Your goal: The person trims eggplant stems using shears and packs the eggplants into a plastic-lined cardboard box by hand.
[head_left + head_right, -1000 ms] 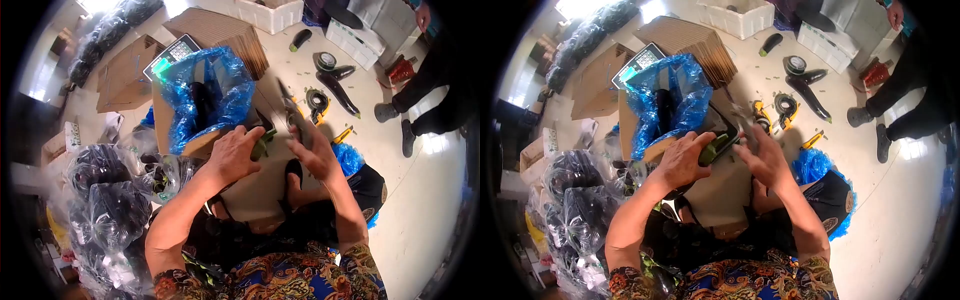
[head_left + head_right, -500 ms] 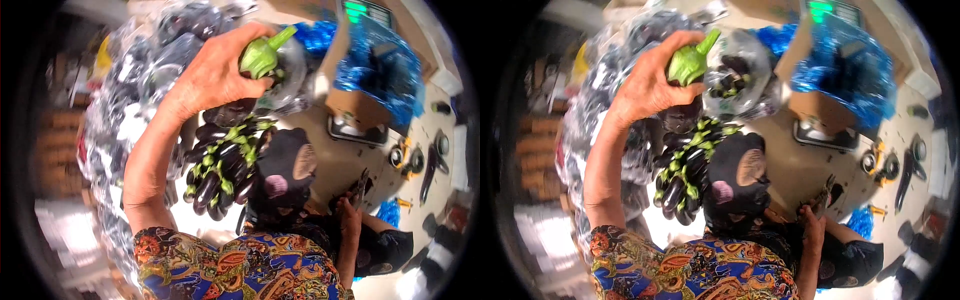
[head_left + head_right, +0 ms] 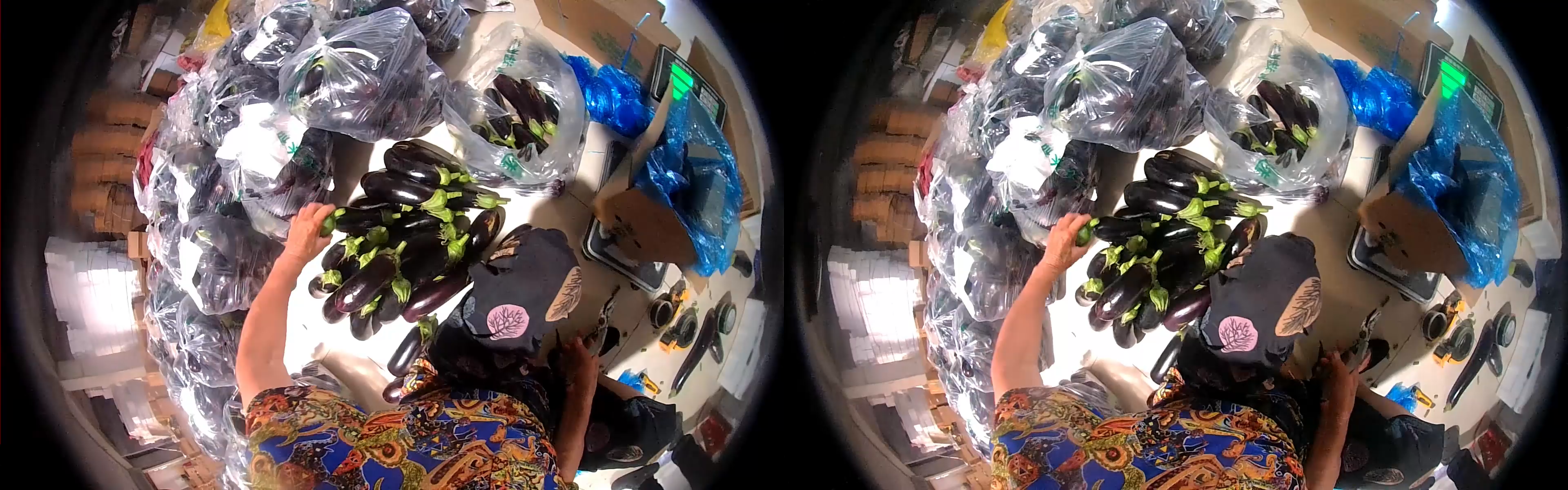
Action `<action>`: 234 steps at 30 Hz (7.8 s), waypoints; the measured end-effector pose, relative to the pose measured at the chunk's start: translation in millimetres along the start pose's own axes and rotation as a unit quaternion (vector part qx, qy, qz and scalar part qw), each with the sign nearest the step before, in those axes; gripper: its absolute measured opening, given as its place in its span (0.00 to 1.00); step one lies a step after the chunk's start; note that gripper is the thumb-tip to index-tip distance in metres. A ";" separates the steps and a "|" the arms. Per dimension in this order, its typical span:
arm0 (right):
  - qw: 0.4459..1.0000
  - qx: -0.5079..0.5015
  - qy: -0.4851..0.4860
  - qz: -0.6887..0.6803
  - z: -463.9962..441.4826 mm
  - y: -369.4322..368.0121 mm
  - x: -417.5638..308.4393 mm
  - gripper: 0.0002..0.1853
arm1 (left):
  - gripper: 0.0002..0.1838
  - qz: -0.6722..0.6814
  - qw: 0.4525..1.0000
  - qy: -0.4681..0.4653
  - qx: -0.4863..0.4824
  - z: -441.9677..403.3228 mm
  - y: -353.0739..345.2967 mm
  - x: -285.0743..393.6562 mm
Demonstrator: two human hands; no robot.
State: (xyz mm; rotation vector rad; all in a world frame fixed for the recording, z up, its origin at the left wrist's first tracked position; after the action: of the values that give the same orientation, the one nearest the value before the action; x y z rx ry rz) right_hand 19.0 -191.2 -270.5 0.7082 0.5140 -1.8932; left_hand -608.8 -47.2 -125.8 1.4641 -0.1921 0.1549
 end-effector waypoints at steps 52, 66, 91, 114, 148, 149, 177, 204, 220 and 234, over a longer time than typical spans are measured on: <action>0.989 0.052 -0.086 0.113 -5.0 -10.6 5.4 0.15 | 0.26 0.086 0.976 -0.198 -0.040 -329.4 -175.4 277.0; 0.987 0.073 -0.054 0.133 -17.6 -7.5 -17.7 0.22 | 0.34 0.222 0.924 -0.290 0.111 -360.4 -122.6 253.6; 0.960 0.151 0.186 0.145 89.3 36.2 -97.4 0.38 | 0.42 0.072 0.713 -0.606 -0.346 -58.6 -72.3 642.1; 0.995 0.080 -0.007 -0.062 37.5 38.7 -11.5 0.18 | 0.37 0.064 0.763 -0.466 -0.443 -120.4 -94.2 537.3; 0.993 0.049 -0.101 0.043 19.5 -12.9 -3.9 0.25 | 0.20 0.584 0.792 0.174 0.036 -121.5 -7.0 112.9; 0.993 0.046 -0.102 0.044 18.1 -10.9 -1.3 0.25 | 0.20 0.649 0.731 0.207 0.040 -117.0 -31.3 91.4; 0.991 0.046 -0.088 0.092 3.4 -7.1 1.2 0.20 | 0.15 0.321 0.942 -0.096 -0.010 -322.2 -149.3 254.1; 0.985 0.074 -0.129 0.088 2.8 -10.5 -24.8 0.26 | 0.34 0.677 0.657 0.330 0.031 -334.1 -288.1 251.2; 0.995 0.025 0.068 0.071 27.2 -15.6 -68.0 0.32 | 0.50 0.535 0.804 -0.254 -0.052 -215.5 77.2 411.4; 0.944 0.106 0.265 0.163 124.8 65.9 -138.4 0.41 | 0.49 0.216 0.691 -0.516 -0.458 -65.1 -28.4 654.3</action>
State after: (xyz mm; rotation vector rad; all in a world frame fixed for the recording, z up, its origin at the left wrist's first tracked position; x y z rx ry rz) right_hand 93.0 -204.1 -87.7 1.3753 0.4886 -1.4487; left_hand 37.5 6.4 -13.6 0.3062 -1.3464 -0.3843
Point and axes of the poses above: each hand's wrist, its own z-axis away from the middle knuckle, its own y-axis out of the back of the hand, x = y × z, the point moved 10 cm from there along -z, towards the middle knuckle, and after that the axes turned 9 degrees about z, right-handed, at the moved point
